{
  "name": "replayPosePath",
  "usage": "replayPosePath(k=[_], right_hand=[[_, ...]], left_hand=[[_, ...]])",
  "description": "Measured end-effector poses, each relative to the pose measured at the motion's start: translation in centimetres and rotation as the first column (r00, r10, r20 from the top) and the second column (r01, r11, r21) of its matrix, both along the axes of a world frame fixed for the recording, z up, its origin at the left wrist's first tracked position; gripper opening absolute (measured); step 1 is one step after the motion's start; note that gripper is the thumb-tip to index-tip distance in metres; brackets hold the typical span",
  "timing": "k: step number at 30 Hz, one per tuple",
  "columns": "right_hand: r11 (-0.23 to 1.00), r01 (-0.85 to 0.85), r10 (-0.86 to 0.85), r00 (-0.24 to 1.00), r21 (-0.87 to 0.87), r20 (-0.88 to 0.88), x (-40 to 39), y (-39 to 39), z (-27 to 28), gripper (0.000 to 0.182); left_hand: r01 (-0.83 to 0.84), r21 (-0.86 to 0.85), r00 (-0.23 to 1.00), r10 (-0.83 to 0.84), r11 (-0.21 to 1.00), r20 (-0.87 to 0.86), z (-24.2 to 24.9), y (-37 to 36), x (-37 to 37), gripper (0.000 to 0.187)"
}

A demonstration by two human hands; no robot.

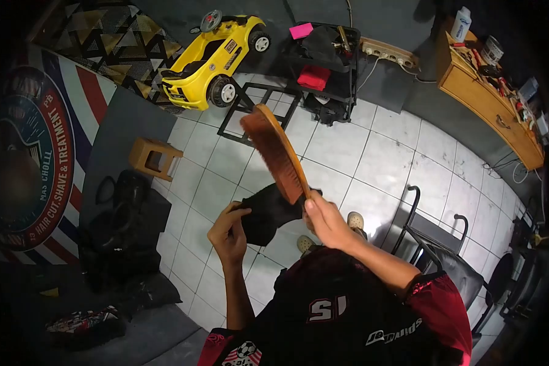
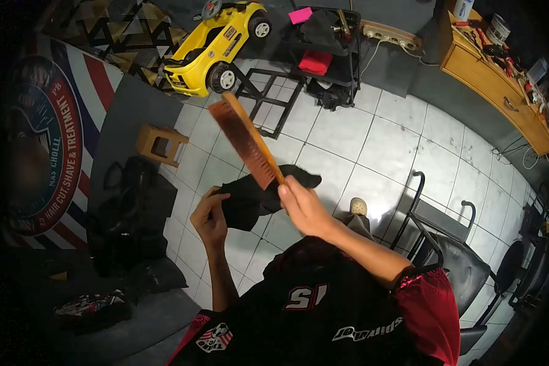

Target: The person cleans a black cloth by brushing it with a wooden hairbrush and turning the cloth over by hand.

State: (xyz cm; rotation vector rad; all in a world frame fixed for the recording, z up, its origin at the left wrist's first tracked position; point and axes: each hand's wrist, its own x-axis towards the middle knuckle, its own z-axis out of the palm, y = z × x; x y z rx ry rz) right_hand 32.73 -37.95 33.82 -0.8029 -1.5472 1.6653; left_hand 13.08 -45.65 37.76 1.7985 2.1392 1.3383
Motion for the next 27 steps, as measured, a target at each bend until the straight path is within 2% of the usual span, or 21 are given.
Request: replayPosePath(k=[2,3,5,7,8,9,10,11,12,14,15,16,18,20,21,23,24,26,27], right_hand=[[0.998,-0.032,0.033,0.999,0.045,-0.023,-0.3,-0.5,-0.7,0.027],[0.983,-0.154,0.142,0.984,0.104,0.111,-0.3,-0.6,-1.7,0.027],[0.907,-0.399,0.325,0.866,0.134,0.381,-0.2,-0.7,-6.5,0.032],[0.900,-0.435,0.297,0.678,0.041,0.673,1.6,-1.1,-11.9,0.040],[0.906,-0.417,0.319,0.564,-0.071,0.762,2.6,-1.0,-17.0,0.041],[0.906,-0.381,0.352,0.438,-0.184,0.827,3.9,-1.0,-21.2,0.043],[0.904,-0.367,0.364,0.391,-0.220,0.845,5.4,-0.7,-22.6,0.041],[0.901,-0.352,0.378,0.346,-0.254,0.859,6.0,-0.5,-22.7,0.040],[0.901,-0.351,0.378,0.348,-0.254,0.858,6.1,-0.5,-22.8,0.040],[0.919,-0.381,0.256,0.385,-0.100,0.887,6.9,0.0,-22.2,0.038],[0.827,-0.245,0.562,0.352,-0.506,0.748,6.3,1.4,-20.3,0.037],[0.833,-0.170,0.533,0.502,-0.526,0.681,6.2,2.1,-18.1,0.041],[0.812,-0.018,0.367,0.793,-0.584,0.486,5.4,2.0,-11.8,0.046],[0.780,-0.028,0.290,0.901,-0.625,0.322,4.7,2.2,-7.3,0.047],[0.782,-0.029,0.290,0.901,-0.623,0.322,4.3,1.7,-4.7,0.047],[0.898,-0.213,0.198,0.977,-0.385,-0.080,3.2,0.1,-0.5,0.042],[0.942,-0.219,0.220,0.975,-0.253,-0.026,2.7,-0.5,0.0,0.039],[0.945,-0.324,0.313,0.937,0.054,0.154,1.6,-0.6,-1.0,0.042],[0.943,-0.325,0.313,0.937,0.065,0.153,1.2,-0.5,-2.6,0.042]], left_hand=[[0.025,0.105,0.986,-0.042,0.994,0.164,0.5,0.8,0.3,0.021],[0.023,0.101,0.986,-0.039,0.995,0.162,0.7,1.3,0.3,0.021],[-0.009,0.160,0.929,-0.051,0.987,0.367,1.0,2.3,0.3,0.022],[-0.004,0.232,0.919,-0.088,0.973,0.385,1.0,2.3,-0.5,0.022],[0.000,0.306,0.908,-0.128,0.952,0.398,1.0,2.5,-0.9,0.022],[-0.006,0.338,0.908,-0.137,0.941,0.396,1.3,2.7,-1.0,0.024],[-0.004,0.339,0.907,-0.139,0.941,0.397,1.2,2.6,-0.9,0.024],[0.057,0.251,0.912,-0.153,0.966,0.382,1.0,2.3,-1.0,0.025],[0.116,0.159,0.915,-0.168,0.980,0.367,0.8,2.0,-1.0,0.025],[0.168,0.124,0.911,-0.203,0.978,0.359,0.4,2.1,-0.5,0.024],[0.167,0.128,0.899,-0.204,0.978,0.387,0.1,2.2,-0.2,0.024],[0.162,0.133,0.887,-0.203,0.978,0.415,0.0,2.2,-0.1,0.024],[0.174,0.157,0.905,-0.220,0.972,0.363,0.0,2.4,-0.3,0.025],[0.313,0.118,0.873,-0.334,0.943,0.356,0.6,2.2,-0.4,0.024],[0.312,0.120,0.873,-0.334,0.942,0.354,1.0,2.3,-0.3,0.024],[0.321,0.114,0.876,-0.341,0.940,0.341,1.6,2.9,0.0,0.022],[0.322,0.113,0.876,-0.341,0.940,0.340,1.5,3.1,0.0,0.022],[0.279,0.236,0.868,-0.350,0.931,0.353,1.2,3.8,-0.1,0.021],[0.272,0.287,0.843,-0.371,0.918,0.389,2.0,4.2,0.2,0.021]])
